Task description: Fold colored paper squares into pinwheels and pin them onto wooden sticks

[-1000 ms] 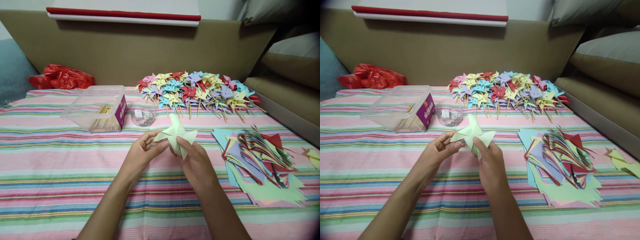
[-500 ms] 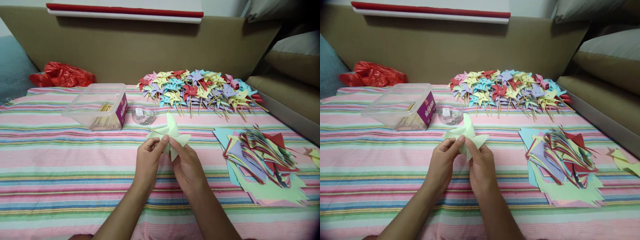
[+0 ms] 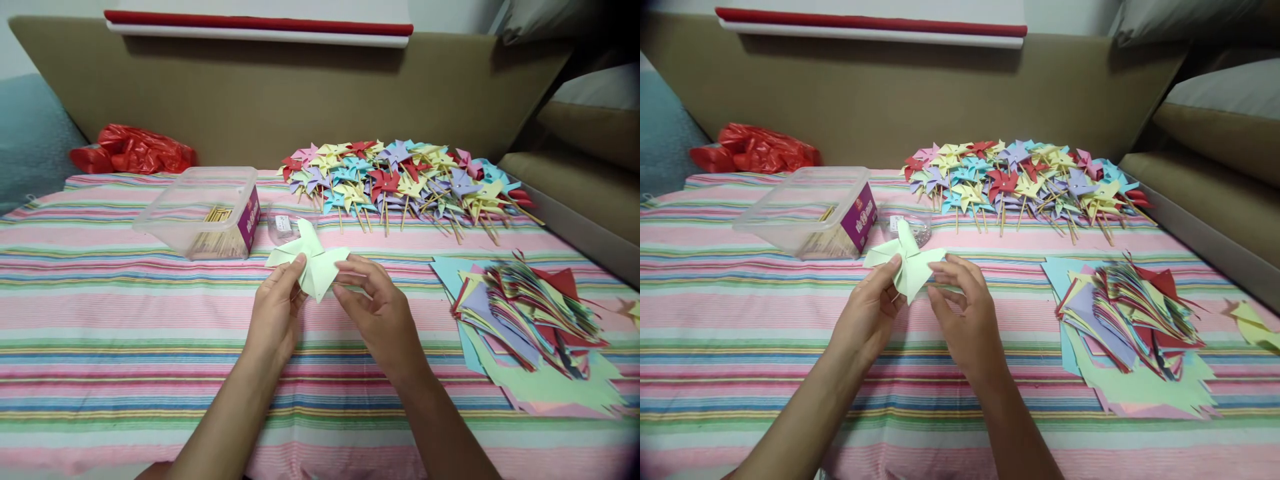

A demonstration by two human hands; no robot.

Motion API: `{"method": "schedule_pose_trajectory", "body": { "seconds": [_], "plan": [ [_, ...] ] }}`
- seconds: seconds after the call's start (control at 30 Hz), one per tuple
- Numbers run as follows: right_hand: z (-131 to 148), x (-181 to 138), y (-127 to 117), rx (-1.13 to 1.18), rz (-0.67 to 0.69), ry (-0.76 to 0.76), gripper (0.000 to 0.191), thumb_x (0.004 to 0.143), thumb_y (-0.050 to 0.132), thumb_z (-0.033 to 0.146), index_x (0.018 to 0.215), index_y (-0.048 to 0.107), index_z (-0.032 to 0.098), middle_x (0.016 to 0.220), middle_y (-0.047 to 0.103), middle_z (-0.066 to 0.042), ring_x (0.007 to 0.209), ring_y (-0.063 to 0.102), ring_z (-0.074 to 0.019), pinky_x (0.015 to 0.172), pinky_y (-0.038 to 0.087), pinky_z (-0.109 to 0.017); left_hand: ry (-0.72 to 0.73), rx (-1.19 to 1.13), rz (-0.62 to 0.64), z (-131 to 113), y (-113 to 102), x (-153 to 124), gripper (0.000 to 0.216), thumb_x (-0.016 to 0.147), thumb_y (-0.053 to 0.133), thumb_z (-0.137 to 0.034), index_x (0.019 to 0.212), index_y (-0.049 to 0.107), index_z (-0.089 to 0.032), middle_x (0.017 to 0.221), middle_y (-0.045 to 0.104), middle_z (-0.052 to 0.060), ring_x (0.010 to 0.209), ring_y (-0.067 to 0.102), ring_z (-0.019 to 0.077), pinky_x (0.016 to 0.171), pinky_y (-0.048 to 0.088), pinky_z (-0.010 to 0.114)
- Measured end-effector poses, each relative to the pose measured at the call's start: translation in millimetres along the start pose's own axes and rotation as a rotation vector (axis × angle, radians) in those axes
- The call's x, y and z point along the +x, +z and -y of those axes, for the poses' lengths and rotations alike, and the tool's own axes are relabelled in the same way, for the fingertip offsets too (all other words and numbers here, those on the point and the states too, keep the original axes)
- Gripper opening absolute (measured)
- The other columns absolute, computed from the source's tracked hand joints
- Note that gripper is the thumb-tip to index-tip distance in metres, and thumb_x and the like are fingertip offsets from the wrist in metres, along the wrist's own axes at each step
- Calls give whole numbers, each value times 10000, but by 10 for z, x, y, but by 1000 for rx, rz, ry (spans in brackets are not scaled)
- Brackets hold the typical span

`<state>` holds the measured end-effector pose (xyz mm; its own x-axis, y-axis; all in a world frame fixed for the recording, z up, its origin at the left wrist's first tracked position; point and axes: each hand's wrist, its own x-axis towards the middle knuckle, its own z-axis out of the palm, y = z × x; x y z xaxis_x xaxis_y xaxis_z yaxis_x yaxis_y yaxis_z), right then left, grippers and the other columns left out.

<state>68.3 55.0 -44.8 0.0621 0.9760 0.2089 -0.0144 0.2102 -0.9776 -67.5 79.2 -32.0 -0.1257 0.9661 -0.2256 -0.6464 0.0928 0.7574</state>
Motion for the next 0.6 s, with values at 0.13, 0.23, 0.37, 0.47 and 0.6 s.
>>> {"method": "schedule_pose_trajectory", "body": {
  "seconds": [0.13, 0.23, 0.37, 0.47, 0.6],
  "plan": [
    [-5, 5, -3, -80, 6, -22, 102, 834, 733, 292, 926, 776, 289, 1298, 541, -61, 1408, 425, -250, 988, 569, -347, 5, 41, 44, 23, 4, -20, 231, 713, 864, -322, 775, 727, -146, 778, 704, -6, 698, 620, 96, 657, 480, 191],
    [10, 19, -15, -90, -19, -19, 79, 843, 733, 323, 895, 779, 285, 1230, 579, -67, 1383, 456, -249, 984, 571, -350, 31, 132, 57, 37, 4, -34, 234, 741, 842, -331, 725, 706, -141, 708, 652, -17, 659, 569, 86, 648, 456, 189],
    [13, 34, -30, -34, -65, 4, 123, 873, 710, 371, 899, 768, 265, 1253, 616, -77, 1316, 533, -256, 917, 588, -347, 83, 256, 74, 51, 3, -50, 268, 767, 821, -339, 674, 673, -137, 651, 581, -31, 624, 495, 78, 617, 409, 190],
    [7, 36, -28, -9, -102, 13, 137, 871, 713, 385, 893, 774, 264, 1280, 620, -79, 1341, 513, -263, 916, 580, -349, 116, 325, 98, 64, 4, -63, 282, 772, 817, -337, 653, 654, -140, 639, 553, -39, 618, 462, 75, 606, 387, 192],
    [11, 31, -13, -48, -169, 13, 152, 827, 751, 382, 874, 773, 239, 1293, 611, -95, 1300, 551, -271, 900, 584, -353, 136, 393, 115, 76, 10, -89, 264, 778, 811, -350, 681, 683, -142, 675, 592, -23, 652, 484, 90, 618, 390, 206]
  ]
}}
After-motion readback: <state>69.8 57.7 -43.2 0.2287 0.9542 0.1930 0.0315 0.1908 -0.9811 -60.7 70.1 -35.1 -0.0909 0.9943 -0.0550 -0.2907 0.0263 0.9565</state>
